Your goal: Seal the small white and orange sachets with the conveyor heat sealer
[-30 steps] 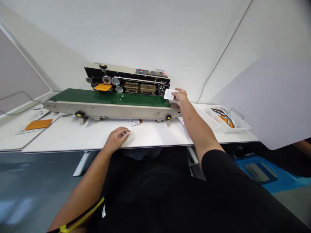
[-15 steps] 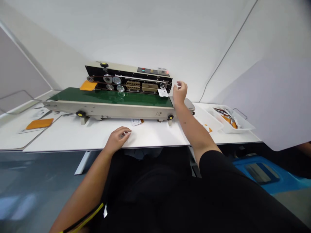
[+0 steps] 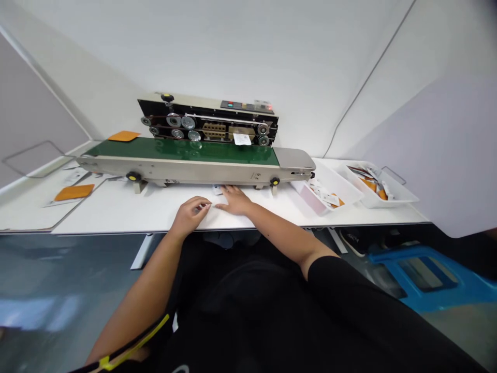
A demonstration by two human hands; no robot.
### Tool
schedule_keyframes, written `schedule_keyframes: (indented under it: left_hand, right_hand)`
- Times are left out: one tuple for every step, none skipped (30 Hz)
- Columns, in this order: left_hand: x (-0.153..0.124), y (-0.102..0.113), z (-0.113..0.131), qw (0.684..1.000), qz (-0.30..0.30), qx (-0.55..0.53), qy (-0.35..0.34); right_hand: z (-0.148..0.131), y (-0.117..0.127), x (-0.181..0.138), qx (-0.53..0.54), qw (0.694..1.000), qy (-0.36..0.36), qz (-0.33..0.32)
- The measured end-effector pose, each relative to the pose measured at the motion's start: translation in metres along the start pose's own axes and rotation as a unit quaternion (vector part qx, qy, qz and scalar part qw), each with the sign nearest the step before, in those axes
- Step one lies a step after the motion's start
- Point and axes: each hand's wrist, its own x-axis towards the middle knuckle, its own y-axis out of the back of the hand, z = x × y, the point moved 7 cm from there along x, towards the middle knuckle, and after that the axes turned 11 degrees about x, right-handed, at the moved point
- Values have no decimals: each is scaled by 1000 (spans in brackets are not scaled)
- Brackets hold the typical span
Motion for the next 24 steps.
schedule_keyframes:
  left_hand:
    - [1,-1,-1,1000,-1,3,-4]
    - [1,-2,-2,1000,-2,7,-11]
    - [3,-4,-3,1000,-4,12,-21]
    - [4,-6,-4,999,-8,19,-32]
    - [5,-10,-5,999,-15,30,-43]
    - [7,-14,-6,997,-26,45,-51]
    - [9,-20,-8,996,-41,66,-51]
    - [10,-26,-10,993,-64,91,-46]
    - [11,-32,-12,988,-92,115,-39]
    - [11,-38,-14,983,-123,134,-33]
    - [10,-43,-15,977,-151,145,-30]
    - [9,-46,-14,974,-171,147,-27]
    - [8,-47,-14,973,-179,142,-24]
    - [7,-46,-13,975,-178,135,-16]
    - [7,-43,-14,977,-170,127,-2]
    - [6,-40,-15,980,-162,118,14]
    - [5,-37,-16,982,-154,107,31]
    - [4,-35,-17,983,-149,93,45]
    - [4,-33,-18,985,-144,75,56]
    - [4,-31,-19,987,-137,53,65]
    - [4,-29,-20,989,-125,29,74]
    - [4,-27,-22,990,-114,8,84]
    - [4,-25,-25,990,-101,-7,97]
    - [3,-24,-28,990,-87,-17,113]
  right_hand:
    - [2,1,0,-3,1000,-2,-11]
    - [2,3,-1,-5,1000,8,-20]
    - [0,4,-3,-5,999,30,-27]
    - [-4,3,-7,0,998,61,-34]
    - [-8,3,-11,9,994,98,-41]
    - [-13,1,-15,20,989,138,-48]
    - [-17,-1,-20,34,982,177,-56]
    - [-20,-2,-24,49,975,210,-61]
    - [-22,-3,-28,64,968,234,-64]
    - [-22,-4,-30,77,964,248,-63]
    - [-21,-4,-31,91,961,253,-60]
    - [-19,-2,-32,105,960,253,-53]
    - [-17,0,-31,119,960,249,-45]
    - [-16,2,-31,132,960,244,-37]
    - [-15,4,-30,144,960,239,-32]
    - [-14,5,-30,153,959,235,-30]
    - [-14,6,-30,161,959,231,-31]
    - [-15,6,-30,166,959,227,-34]
    - [-15,6,-30,169,959,223,-38]
    - [-16,6,-30,171,960,219,-41]
    - [-16,5,-30,171,961,214,-43]
    - [-16,4,-30,169,962,209,-46]
    - [-16,2,-30,166,963,205,-47]
    - [-16,1,-30,164,965,201,-46]
